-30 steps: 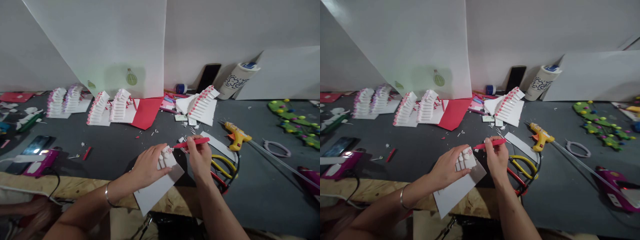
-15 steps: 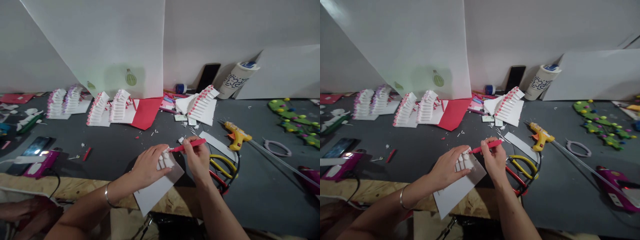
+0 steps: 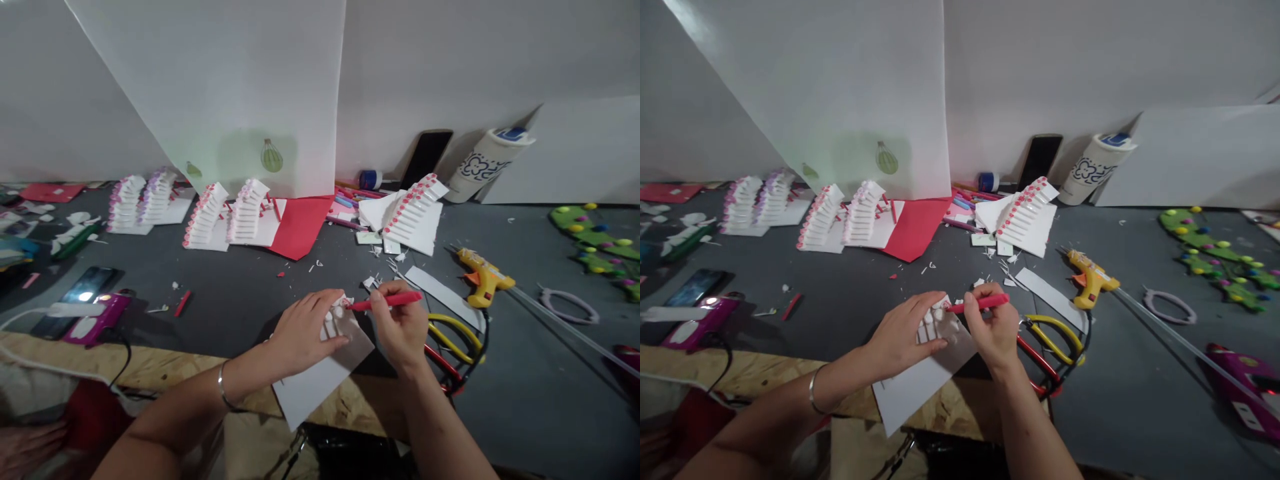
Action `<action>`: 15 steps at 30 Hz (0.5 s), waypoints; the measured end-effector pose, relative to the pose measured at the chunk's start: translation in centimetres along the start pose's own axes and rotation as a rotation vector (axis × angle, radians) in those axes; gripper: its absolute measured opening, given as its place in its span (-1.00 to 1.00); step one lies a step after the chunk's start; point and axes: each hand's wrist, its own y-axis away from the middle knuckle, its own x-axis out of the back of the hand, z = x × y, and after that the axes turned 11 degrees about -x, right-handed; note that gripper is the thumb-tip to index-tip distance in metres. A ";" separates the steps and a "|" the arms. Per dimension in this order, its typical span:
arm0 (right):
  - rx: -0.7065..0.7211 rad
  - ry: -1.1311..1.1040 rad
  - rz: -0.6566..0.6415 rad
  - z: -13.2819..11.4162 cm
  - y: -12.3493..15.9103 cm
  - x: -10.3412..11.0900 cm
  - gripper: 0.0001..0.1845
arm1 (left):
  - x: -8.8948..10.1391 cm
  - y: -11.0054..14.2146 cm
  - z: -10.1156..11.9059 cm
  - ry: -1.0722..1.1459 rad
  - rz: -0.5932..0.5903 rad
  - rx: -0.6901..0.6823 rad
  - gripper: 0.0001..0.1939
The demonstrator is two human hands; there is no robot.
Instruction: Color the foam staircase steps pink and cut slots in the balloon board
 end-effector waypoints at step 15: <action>0.035 0.009 0.015 -0.2 -0.4 -0.8 -0.79 | -0.1 -0.1 0.1 -0.012 -0.006 0.031 -0.25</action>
